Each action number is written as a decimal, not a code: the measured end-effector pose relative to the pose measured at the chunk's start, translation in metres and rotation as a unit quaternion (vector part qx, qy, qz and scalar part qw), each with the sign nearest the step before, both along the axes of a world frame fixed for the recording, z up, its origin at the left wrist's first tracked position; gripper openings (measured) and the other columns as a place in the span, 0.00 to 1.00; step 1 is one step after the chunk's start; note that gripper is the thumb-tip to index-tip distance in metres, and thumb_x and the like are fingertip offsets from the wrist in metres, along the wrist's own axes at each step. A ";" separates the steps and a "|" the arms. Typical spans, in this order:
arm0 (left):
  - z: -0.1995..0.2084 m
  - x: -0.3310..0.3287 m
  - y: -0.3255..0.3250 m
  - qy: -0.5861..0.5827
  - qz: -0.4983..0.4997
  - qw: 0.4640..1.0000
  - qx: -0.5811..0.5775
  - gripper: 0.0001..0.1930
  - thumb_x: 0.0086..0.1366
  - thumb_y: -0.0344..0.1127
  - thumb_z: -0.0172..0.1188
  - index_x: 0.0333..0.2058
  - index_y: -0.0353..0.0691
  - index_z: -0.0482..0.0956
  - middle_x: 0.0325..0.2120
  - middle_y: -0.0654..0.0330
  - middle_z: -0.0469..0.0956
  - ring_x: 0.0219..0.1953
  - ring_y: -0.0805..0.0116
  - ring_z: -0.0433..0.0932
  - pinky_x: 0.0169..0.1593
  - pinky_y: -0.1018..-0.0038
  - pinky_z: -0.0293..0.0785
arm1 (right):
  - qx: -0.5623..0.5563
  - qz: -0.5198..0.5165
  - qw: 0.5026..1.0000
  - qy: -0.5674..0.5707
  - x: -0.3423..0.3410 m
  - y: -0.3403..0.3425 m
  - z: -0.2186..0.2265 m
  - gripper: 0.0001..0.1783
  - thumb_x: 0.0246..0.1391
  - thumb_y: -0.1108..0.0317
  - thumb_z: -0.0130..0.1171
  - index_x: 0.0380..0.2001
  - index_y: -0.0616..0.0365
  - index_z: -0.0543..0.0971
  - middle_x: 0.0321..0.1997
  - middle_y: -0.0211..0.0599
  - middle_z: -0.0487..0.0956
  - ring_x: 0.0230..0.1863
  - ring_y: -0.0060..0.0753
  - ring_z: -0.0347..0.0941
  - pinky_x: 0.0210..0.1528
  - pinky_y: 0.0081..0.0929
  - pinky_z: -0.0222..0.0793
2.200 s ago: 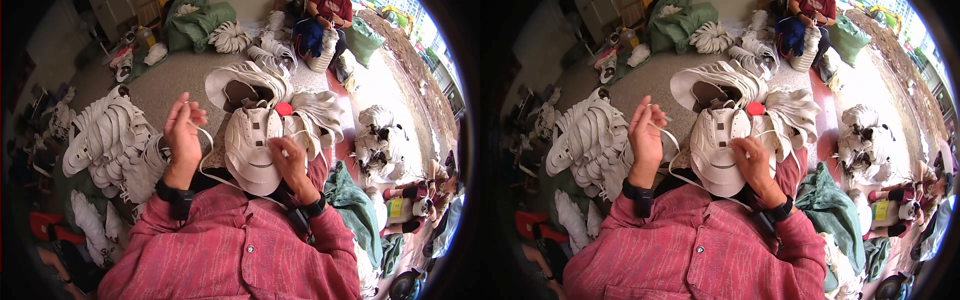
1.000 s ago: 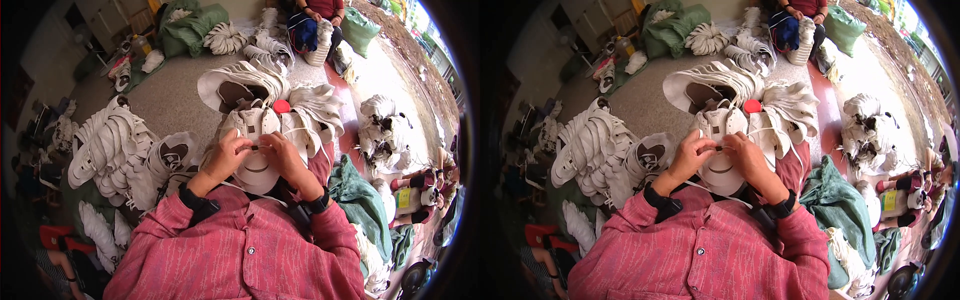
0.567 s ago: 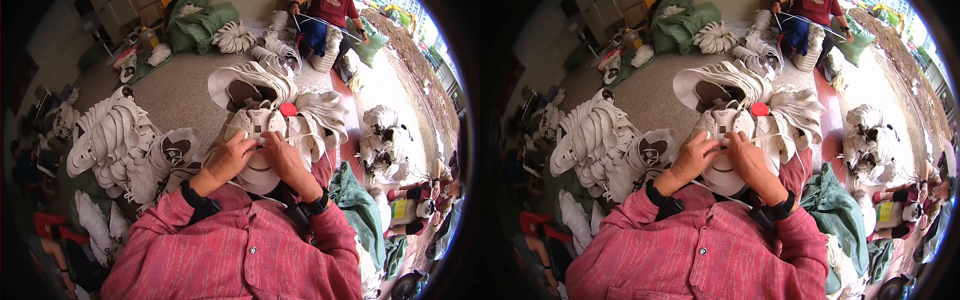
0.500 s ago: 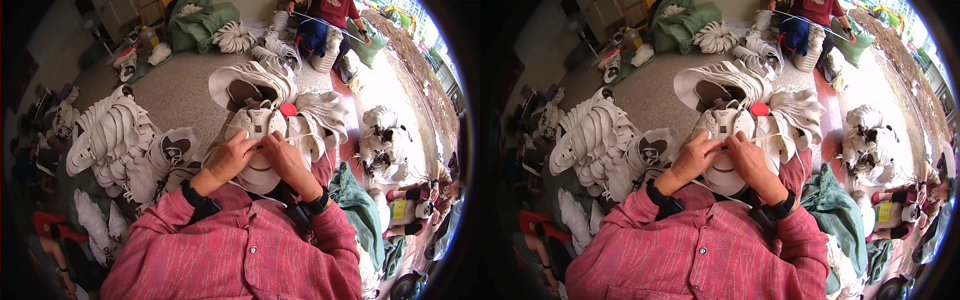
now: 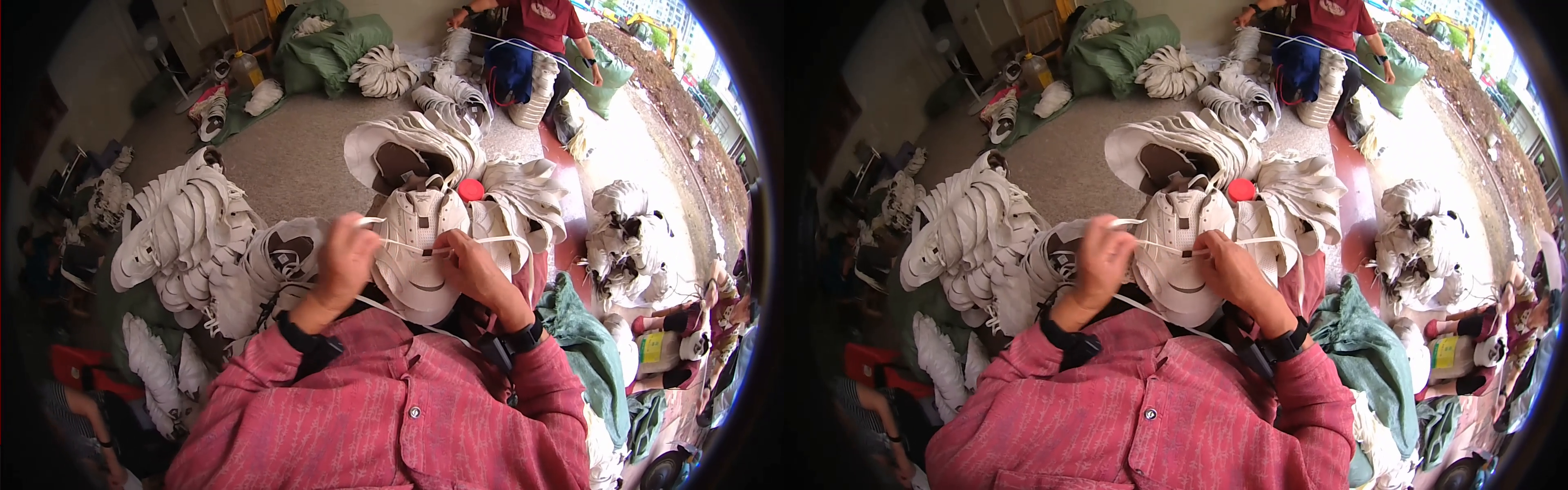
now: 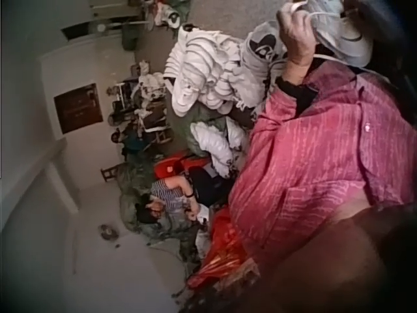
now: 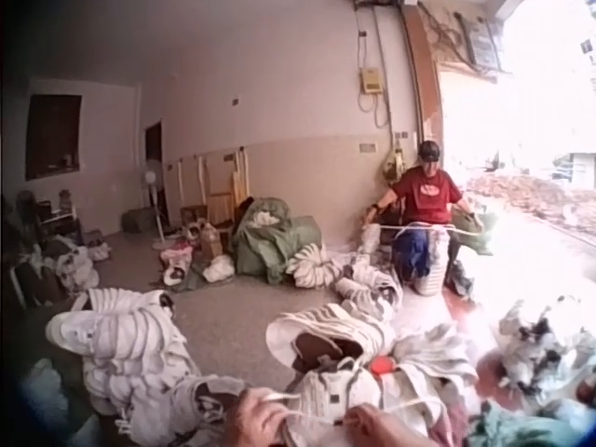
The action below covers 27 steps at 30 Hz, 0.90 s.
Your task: The recorder is lacing a white sneaker while sitting on the floor with multiple other shoes and workers nearby.
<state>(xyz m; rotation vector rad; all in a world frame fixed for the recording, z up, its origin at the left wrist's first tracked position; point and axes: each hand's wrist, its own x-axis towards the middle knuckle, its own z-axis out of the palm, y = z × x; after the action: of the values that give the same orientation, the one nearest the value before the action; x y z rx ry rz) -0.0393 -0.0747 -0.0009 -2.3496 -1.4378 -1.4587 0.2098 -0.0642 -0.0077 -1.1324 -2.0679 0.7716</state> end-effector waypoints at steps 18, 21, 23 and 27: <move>-0.031 -0.228 -0.045 -0.793 -0.237 0.524 -0.199 0.11 0.74 0.35 0.43 0.44 0.37 0.73 0.20 0.68 0.64 0.23 0.75 0.63 0.37 0.74 0.68 | -0.262 -0.011 0.965 -0.033 0.061 -0.077 0.058 0.10 0.49 0.66 0.67 0.25 0.63 0.82 0.27 0.28 0.78 0.25 0.15 0.70 0.27 0.18 0.62; -0.012 -0.198 -0.040 -0.788 -0.250 0.512 -0.231 0.10 0.74 0.35 0.45 0.46 0.39 0.73 0.18 0.70 0.59 0.18 0.80 0.55 0.30 0.80 0.63 | -0.330 -0.022 0.906 0.266 0.100 -0.110 0.053 0.07 0.48 0.70 0.65 0.32 0.59 0.84 0.42 0.35 0.76 0.44 0.26 0.71 0.44 0.23 0.64; 0.004 -0.182 -0.036 -0.771 -0.182 0.564 -0.234 0.12 0.74 0.36 0.47 0.51 0.38 0.72 0.18 0.72 0.58 0.18 0.81 0.55 0.25 0.82 0.58 | -0.149 -0.048 0.876 0.457 0.125 -0.126 0.019 0.08 0.49 0.68 0.64 0.32 0.59 0.84 0.50 0.39 0.74 0.51 0.35 0.70 0.59 0.35 0.59; -0.006 -0.196 -0.048 -0.712 -0.105 0.655 -0.228 0.13 0.71 0.37 0.54 0.50 0.41 0.74 0.19 0.73 0.60 0.16 0.82 0.55 0.19 0.82 0.54 | -0.105 -0.066 0.546 0.828 0.171 -0.142 0.020 0.19 0.52 0.65 0.63 0.45 0.63 0.77 0.55 0.41 0.75 0.56 0.38 0.69 0.73 0.49 0.42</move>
<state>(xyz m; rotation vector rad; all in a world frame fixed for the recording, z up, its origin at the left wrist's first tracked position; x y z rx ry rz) -0.2351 -0.1225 -0.0064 -1.0801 -1.7251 -3.7718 0.3807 -0.2057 0.0119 -0.1678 -0.2191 1.2409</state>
